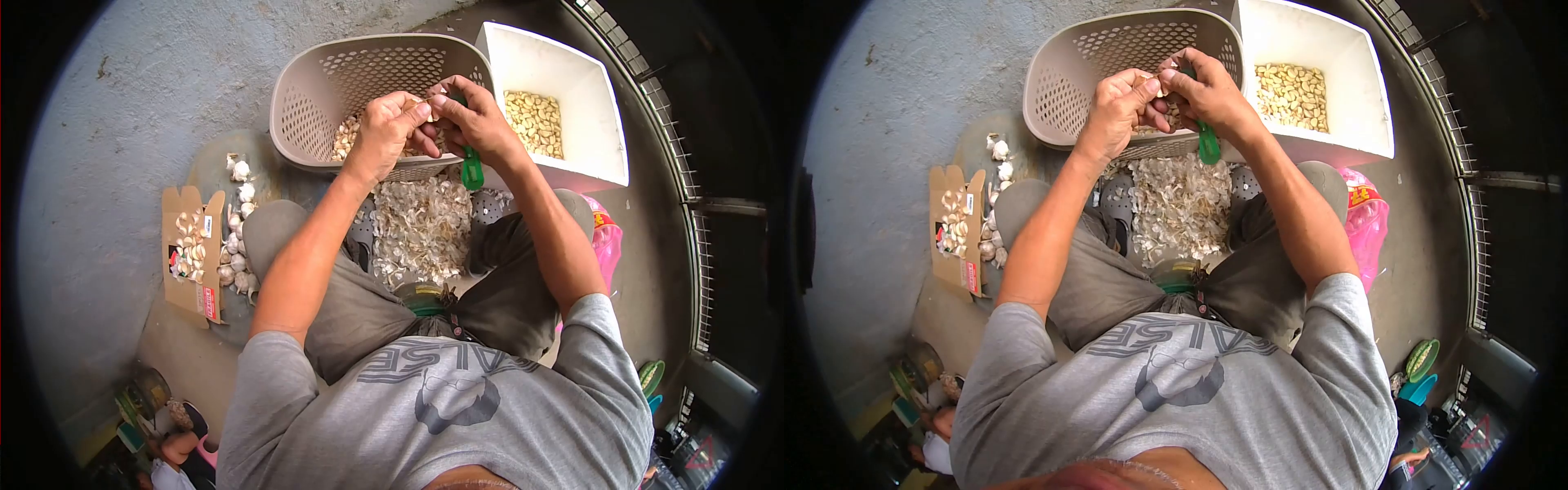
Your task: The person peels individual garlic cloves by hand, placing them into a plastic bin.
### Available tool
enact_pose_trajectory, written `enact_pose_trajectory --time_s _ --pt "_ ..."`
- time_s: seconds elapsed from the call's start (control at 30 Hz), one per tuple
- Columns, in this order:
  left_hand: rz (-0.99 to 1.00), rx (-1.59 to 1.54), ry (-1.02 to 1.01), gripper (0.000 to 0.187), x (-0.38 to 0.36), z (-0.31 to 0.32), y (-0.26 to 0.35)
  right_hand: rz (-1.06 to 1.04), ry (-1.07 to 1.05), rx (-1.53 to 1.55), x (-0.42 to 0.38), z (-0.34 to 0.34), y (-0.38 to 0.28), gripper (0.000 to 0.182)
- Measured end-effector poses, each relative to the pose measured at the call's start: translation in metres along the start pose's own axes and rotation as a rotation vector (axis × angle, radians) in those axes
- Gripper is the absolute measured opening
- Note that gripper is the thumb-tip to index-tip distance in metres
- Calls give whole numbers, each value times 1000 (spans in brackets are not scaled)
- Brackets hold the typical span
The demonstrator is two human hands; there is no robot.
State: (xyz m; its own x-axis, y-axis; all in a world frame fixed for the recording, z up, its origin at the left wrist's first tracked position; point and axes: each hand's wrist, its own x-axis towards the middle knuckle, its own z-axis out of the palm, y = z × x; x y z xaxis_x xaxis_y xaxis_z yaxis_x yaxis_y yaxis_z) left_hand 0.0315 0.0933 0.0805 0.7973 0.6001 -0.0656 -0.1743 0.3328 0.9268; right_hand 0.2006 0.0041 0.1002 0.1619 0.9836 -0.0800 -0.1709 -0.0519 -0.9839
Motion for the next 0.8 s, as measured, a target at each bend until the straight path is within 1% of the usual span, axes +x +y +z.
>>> enact_pose_trajectory --time_s 0.1,0.2,0.23,0.33,0.43,0.53,0.57,0.63,0.73,0.8 --pt "-14 -79 -21 22 2 -3 -4 74 -45 275 0 -1 -4 18" --pt "8 -130 -4 22 5 0 -8 118 -151 381 3 -3 -5 19" --pt "15 -144 3 22 6 2 -8 128 -121 419 4 -3 -4 18" --pt "-2 -85 50 23 4 7 -1 90 -97 395 11 -10 2 19" --pt "70 90 74 25 4 6 -7 51 -35 240 13 -8 7 24" --pt "22 70 131 24 4 4 -10 19 -67 54 8 -5 6 29" --pt "11 77 139 22 5 3 -10 -5 -91 50 9 -6 8 33" --pt "-9 91 152 19 5 1 -8 -12 -110 81 11 -8 10 34" --pt "31 141 163 16 5 2 -8 23 -111 97 12 -12 7 34" --pt "13 93 185 20 6 3 -7 37 -87 54 15 -16 11 34"
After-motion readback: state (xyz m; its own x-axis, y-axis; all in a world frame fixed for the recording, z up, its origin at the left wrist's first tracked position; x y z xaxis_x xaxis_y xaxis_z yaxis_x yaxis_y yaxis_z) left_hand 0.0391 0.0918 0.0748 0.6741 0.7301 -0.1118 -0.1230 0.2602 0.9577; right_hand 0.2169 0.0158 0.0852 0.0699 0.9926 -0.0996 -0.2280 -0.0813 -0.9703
